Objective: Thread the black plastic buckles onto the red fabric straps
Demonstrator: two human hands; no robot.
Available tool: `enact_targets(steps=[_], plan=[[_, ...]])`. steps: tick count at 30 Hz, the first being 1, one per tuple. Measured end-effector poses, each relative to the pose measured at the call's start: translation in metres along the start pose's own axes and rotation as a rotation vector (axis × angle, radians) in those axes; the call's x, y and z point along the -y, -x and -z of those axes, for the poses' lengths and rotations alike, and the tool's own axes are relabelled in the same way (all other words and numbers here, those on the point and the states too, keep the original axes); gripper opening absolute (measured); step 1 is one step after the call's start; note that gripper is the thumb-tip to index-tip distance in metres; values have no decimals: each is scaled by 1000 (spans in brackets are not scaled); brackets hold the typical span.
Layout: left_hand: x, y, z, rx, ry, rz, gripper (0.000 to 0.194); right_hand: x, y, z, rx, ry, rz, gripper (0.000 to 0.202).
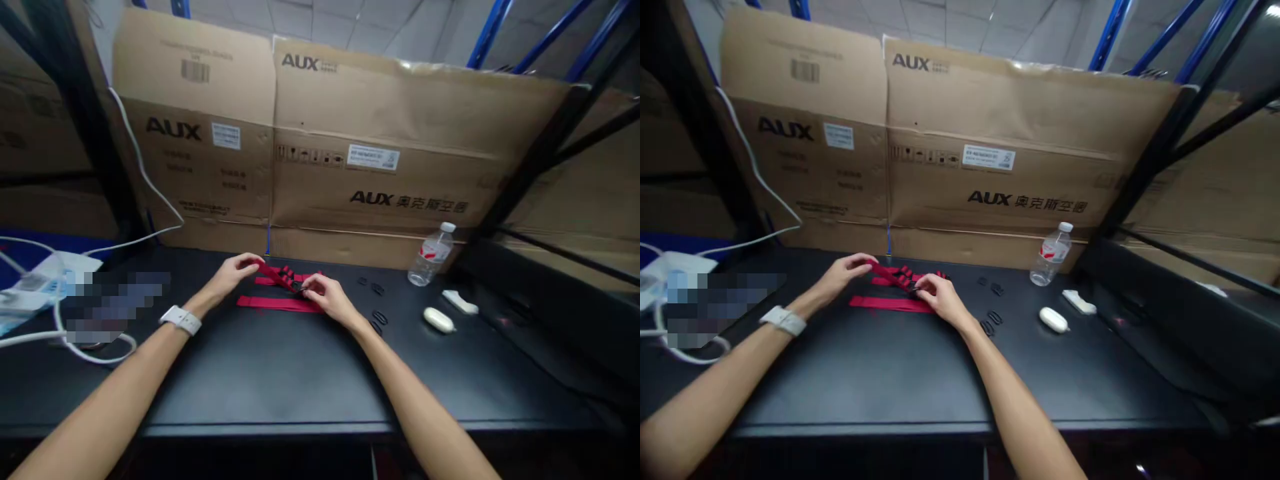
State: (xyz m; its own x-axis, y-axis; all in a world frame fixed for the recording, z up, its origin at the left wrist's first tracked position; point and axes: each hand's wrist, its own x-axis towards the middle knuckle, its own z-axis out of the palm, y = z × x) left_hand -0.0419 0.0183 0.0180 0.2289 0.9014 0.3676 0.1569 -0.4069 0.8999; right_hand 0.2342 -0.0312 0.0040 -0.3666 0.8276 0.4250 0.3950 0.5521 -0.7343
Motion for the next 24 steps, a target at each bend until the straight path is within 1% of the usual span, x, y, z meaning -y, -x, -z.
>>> enact_targets(steps=[2,4,5,7,9,12,14,17,20,24], plan=[[-5,-2,0,-129,384,51,18,1,-1,0,-27,-23,-10,18],[-10,-1,0,-207,689,77,13,2,-2,2,-52,-66,-23,20],[-12,-1,-1,-221,785,83,11,1,-2,3,-67,-94,-33,20],[-16,2,-5,-200,859,81,12,0,-4,3,-97,-165,-65,20],[-19,5,-14,-120,822,71,18,-1,-5,3,-118,-260,-111,21],[-18,10,-32,5,689,50,27,0,-8,0,-125,-429,-165,25],[-16,13,-45,101,594,48,27,3,-8,-3,-129,-515,-177,28],[-16,19,-59,282,350,54,23,8,-8,-7,-134,-618,-175,29],[-21,25,-66,407,145,41,24,12,-6,-9,-109,-681,-170,32],[-24,30,-68,468,54,23,28,15,-4,-11,-49,-635,-172,35]])
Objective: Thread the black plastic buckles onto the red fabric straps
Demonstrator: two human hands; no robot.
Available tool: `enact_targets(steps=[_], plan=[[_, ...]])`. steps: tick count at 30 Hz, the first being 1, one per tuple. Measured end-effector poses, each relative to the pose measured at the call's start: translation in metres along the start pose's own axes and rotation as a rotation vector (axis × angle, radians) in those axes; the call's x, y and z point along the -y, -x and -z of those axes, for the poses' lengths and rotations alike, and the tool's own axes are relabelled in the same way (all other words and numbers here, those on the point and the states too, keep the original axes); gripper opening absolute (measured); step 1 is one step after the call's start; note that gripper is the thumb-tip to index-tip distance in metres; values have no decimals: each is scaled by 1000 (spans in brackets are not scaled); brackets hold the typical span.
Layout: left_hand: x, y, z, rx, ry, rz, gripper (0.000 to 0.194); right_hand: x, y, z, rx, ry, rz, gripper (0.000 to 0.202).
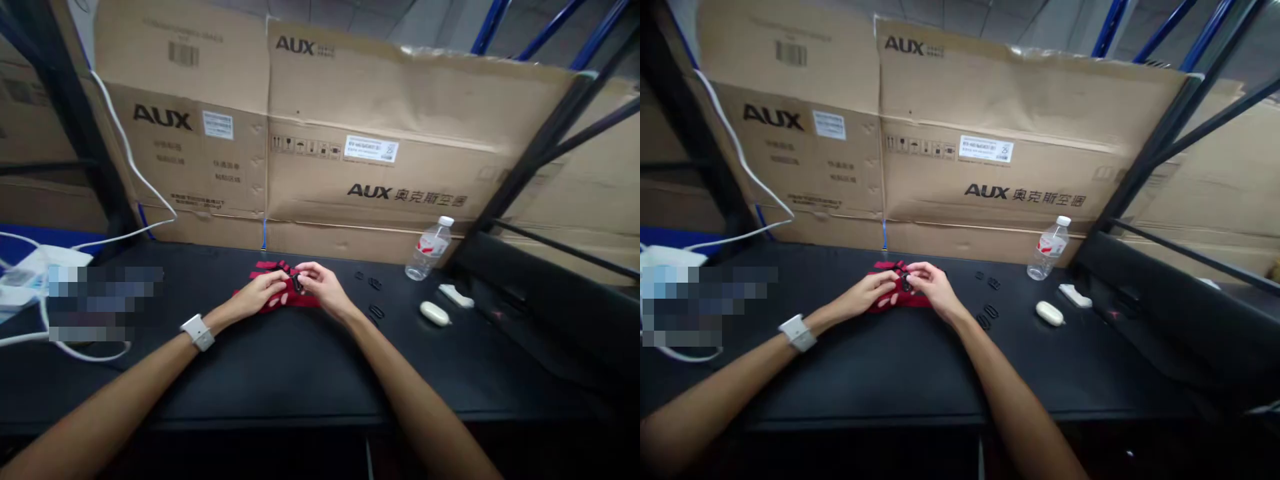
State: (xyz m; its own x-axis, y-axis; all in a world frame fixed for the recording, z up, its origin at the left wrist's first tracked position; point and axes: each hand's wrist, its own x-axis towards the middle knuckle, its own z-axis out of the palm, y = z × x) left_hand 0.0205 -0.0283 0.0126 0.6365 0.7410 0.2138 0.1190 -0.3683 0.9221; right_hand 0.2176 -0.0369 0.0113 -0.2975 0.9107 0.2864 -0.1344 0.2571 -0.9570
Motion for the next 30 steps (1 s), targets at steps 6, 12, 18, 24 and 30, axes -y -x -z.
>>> enact_targets(steps=[6,12,18,24,30], plan=[[3,1,1,28,-125,-41,26,0,3,-5,76,19,-26,31],[2,3,2,-24,-198,-110,19,-1,1,-9,86,9,-22,36],[-4,7,-6,73,26,-123,29,4,1,-5,154,138,20,27],[-13,5,5,47,-160,-44,27,39,8,50,224,383,-125,26],[-7,11,16,127,-551,-4,26,47,20,104,306,555,-392,13]])
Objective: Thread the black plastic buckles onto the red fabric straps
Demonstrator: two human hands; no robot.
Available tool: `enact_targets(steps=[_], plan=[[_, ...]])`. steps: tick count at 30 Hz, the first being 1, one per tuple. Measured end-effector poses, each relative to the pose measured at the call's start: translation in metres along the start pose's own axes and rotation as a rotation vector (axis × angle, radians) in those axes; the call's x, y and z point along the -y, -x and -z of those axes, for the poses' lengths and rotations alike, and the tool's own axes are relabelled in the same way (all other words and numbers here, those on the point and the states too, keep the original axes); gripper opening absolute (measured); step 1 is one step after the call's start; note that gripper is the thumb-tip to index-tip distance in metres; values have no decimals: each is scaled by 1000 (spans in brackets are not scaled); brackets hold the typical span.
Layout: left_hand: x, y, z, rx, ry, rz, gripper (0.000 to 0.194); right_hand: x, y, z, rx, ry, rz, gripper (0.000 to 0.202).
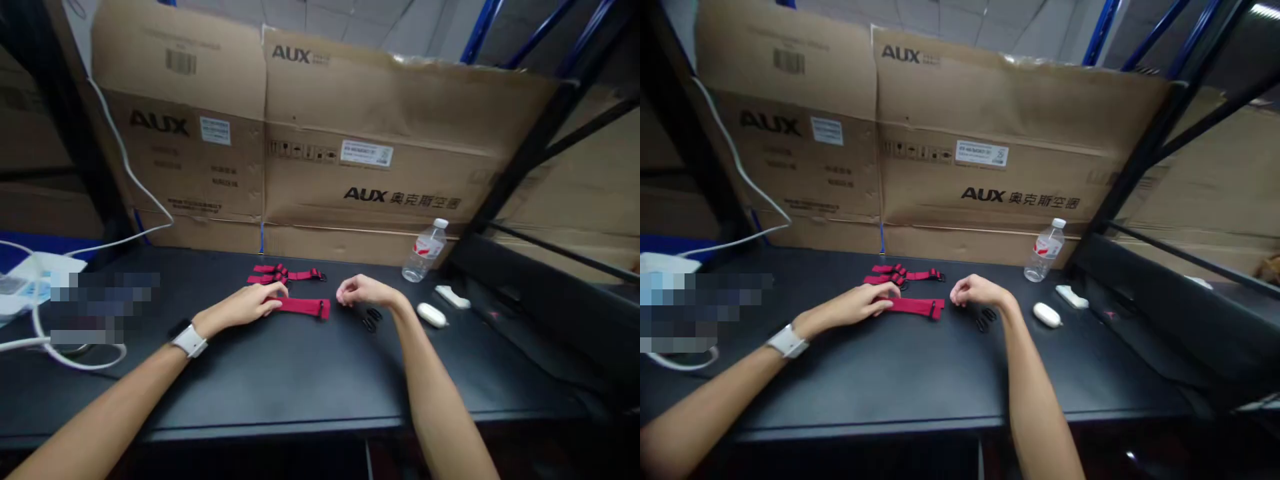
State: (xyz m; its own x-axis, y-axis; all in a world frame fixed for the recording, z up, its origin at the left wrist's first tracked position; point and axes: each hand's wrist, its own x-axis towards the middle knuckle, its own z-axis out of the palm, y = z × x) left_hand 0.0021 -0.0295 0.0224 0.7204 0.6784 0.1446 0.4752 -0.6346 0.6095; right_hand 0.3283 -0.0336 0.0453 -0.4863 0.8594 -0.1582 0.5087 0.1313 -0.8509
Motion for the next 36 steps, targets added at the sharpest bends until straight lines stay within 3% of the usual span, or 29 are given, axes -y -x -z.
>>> enact_targets(steps=[6,10,14,18,28,36], plan=[[-1,2,-5,10,-187,-21,23,-13,-19,-13,-120,219,38,17],[3,2,-4,18,-214,-39,24,-20,-22,-8,-388,505,35,17],[3,4,-3,29,-185,-86,25,-38,-15,5,-641,799,-187,28],[2,3,-7,61,-138,-112,25,-56,-14,10,-631,892,-322,32],[3,-1,-10,34,-29,-131,25,-53,-18,7,-606,896,-248,26],[-5,-4,-17,2,49,-153,27,-49,-30,0,-539,646,-120,19]])
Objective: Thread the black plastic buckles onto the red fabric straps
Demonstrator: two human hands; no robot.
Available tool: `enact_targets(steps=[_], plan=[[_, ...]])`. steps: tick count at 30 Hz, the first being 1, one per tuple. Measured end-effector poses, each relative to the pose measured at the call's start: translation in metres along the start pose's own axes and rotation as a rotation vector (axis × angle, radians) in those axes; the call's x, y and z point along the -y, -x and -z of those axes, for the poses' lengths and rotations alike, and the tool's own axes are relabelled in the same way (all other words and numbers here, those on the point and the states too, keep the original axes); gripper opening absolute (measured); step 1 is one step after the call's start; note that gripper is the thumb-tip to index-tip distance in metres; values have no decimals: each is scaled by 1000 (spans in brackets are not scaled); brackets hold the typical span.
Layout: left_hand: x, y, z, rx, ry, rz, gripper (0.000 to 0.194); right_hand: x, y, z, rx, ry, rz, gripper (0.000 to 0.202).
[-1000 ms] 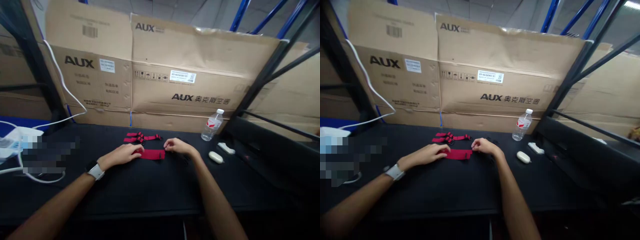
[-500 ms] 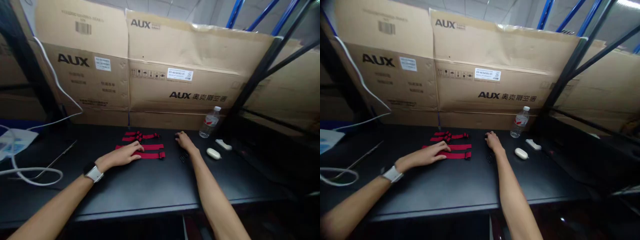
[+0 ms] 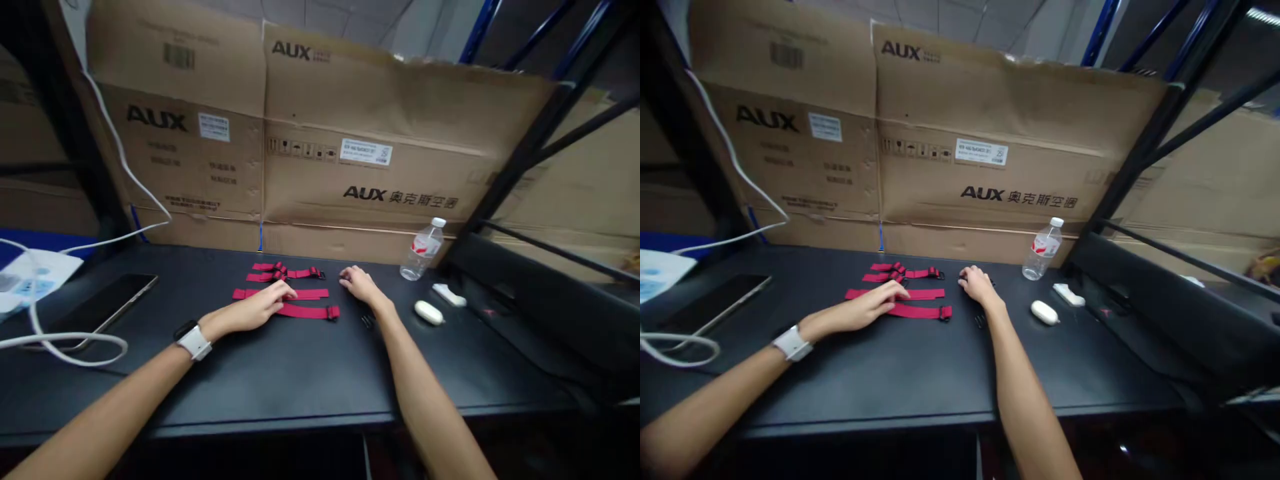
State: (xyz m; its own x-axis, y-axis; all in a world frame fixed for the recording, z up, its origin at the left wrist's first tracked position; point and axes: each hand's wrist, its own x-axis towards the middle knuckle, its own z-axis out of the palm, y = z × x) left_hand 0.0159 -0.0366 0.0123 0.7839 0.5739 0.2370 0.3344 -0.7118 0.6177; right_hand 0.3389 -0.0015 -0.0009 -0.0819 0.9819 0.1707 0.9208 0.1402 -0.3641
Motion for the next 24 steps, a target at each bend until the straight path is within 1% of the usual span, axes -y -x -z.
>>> enact_targets(steps=[4,7,9,11,12,14,16,18,20,24], plan=[[-2,-1,-2,-18,35,32,25,4,-2,2,66,-137,47,20],[-5,-1,-3,-12,38,74,23,17,2,7,79,-240,98,16],[-6,-2,-5,-19,64,106,23,35,6,8,80,-438,157,14],[-5,-4,-8,-38,123,141,26,60,12,5,124,-753,215,23],[-3,-4,-9,-48,151,157,28,73,15,2,156,-869,241,27],[1,-6,-11,-64,176,169,29,99,21,-7,229,-1022,266,30],[7,-7,-13,-85,171,141,27,118,25,-18,246,-1064,319,29],[12,-7,-13,-113,169,106,23,128,28,-27,230,-1061,353,28],[14,-7,-12,-127,178,108,19,130,30,-32,215,-1029,364,31],[11,-7,-11,-103,214,151,18,121,32,-33,301,-854,359,39]])
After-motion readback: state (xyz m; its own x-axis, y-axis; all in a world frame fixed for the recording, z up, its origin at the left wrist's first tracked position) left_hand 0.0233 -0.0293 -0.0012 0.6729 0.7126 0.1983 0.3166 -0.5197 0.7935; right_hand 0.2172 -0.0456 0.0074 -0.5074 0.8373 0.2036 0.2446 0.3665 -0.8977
